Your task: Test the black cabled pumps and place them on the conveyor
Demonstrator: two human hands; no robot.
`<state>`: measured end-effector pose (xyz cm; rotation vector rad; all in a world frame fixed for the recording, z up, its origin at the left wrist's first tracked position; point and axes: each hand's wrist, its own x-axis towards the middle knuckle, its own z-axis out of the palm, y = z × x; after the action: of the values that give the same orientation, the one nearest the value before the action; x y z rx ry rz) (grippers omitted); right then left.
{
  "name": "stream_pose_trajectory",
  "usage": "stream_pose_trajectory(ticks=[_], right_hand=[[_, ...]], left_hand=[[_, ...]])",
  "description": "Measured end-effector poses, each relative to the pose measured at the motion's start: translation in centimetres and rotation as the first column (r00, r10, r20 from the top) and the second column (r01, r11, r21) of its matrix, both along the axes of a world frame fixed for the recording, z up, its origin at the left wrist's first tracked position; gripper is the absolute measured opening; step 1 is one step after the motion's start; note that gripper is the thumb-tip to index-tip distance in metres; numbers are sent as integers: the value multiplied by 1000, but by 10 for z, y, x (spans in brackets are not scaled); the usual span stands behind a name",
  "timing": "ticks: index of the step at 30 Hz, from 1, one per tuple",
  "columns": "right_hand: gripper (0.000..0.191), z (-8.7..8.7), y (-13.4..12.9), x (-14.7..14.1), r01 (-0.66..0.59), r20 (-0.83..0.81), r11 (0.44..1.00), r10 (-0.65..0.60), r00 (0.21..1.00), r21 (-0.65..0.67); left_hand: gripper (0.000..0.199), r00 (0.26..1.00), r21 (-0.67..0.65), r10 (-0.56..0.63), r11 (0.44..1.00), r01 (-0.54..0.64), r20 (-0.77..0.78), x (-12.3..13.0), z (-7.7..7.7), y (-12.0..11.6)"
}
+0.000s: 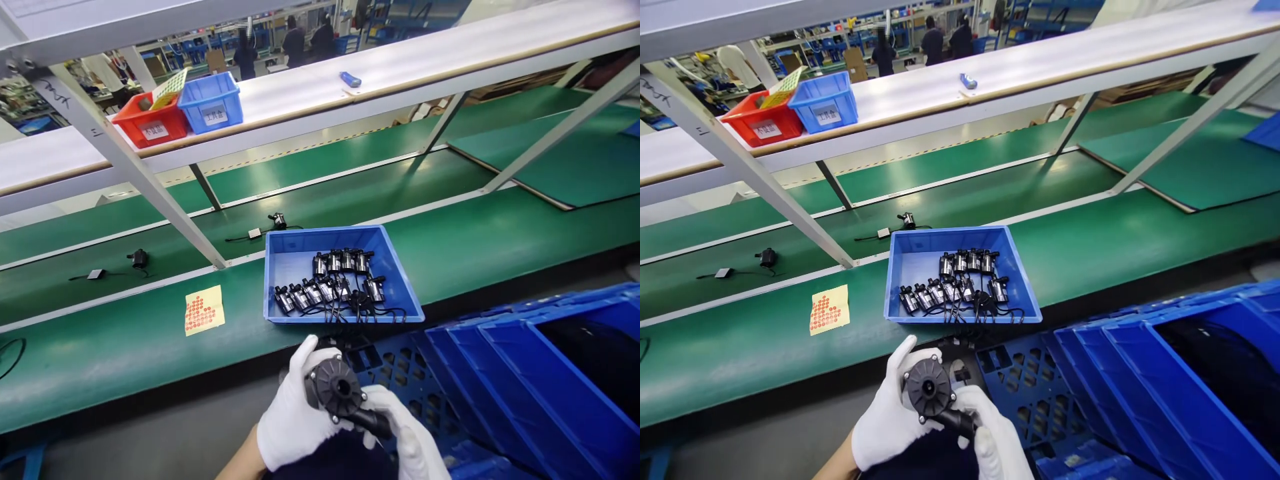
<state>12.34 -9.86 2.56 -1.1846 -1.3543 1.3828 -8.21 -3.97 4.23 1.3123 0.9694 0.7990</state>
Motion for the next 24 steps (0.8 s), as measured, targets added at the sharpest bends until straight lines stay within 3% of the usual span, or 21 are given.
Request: stream_pose_trajectory(ticks=[2, 4, 13, 19, 24], right_hand=[[56, 5, 8, 3, -60, 59, 996, 56, 997, 64], [59, 10, 14, 4, -53, 62, 992, 46, 997, 118], [51, 13, 17, 12, -41, 147, 978, 11, 989, 207], [52, 8, 11, 18, -19, 205, 979, -24, 978, 204], [53, 5, 1, 20, -21, 241, 995, -4, 970, 99]], left_hand=[[101, 999, 197, -16, 980, 26, -49, 2, -7, -3], [107, 997, 273, -18, 961, 39, -81, 2, -13, -2], [125, 999, 147, -33, 988, 39, -41, 10, -16, 6], [117, 998, 215, -52, 975, 55, -20, 15, -17, 3], [107, 998, 173, -58, 983, 56, 5, 13, -10, 0]])
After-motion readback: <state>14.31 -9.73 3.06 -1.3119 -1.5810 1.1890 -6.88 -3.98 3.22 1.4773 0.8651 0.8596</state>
